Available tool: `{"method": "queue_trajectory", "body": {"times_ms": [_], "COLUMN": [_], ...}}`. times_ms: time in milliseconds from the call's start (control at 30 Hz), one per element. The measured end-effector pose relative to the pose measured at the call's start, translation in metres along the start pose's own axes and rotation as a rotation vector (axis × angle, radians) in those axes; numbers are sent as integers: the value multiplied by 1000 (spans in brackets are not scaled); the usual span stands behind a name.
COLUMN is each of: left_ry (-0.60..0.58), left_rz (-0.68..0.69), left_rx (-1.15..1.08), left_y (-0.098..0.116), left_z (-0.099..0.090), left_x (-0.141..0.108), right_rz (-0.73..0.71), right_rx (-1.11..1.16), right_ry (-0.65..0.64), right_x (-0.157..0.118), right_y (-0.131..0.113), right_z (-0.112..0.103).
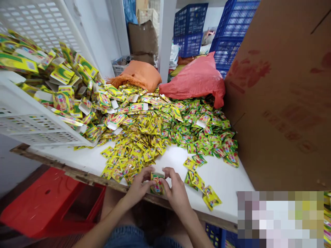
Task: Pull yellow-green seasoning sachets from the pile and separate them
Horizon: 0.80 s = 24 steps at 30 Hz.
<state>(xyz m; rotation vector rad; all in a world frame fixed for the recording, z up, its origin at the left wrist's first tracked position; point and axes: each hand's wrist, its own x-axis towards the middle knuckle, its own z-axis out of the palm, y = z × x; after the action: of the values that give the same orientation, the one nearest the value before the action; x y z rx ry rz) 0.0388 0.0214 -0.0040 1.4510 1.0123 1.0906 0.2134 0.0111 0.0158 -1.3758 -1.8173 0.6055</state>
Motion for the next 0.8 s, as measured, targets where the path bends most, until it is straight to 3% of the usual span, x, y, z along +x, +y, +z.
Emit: {"method": "queue_trajectory", "body": {"times_ms": [67, 167, 233, 400, 567, 800], "left_ry": [-45, -78, -51, 7, -36, 81], "left_rz": [0, 32, 76, 94, 183, 117], "left_rx": [65, 126, 146, 0, 123, 114], "left_y": [2, 6, 8, 11, 20, 23], "left_z": [-2, -2, 0, 6, 3, 10], "left_x": [0, 4, 7, 4, -9, -7], "right_rz": [32, 6, -18, 54, -90, -9], "right_rx": [80, 185, 204, 244, 188, 180], "right_ry": [55, 15, 1, 147, 17, 48], "right_x": [-6, -11, -10, -9, -18, -14], "right_y": [5, 8, 8, 7, 1, -8], "right_z": [8, 14, 13, 10, 7, 7]}}
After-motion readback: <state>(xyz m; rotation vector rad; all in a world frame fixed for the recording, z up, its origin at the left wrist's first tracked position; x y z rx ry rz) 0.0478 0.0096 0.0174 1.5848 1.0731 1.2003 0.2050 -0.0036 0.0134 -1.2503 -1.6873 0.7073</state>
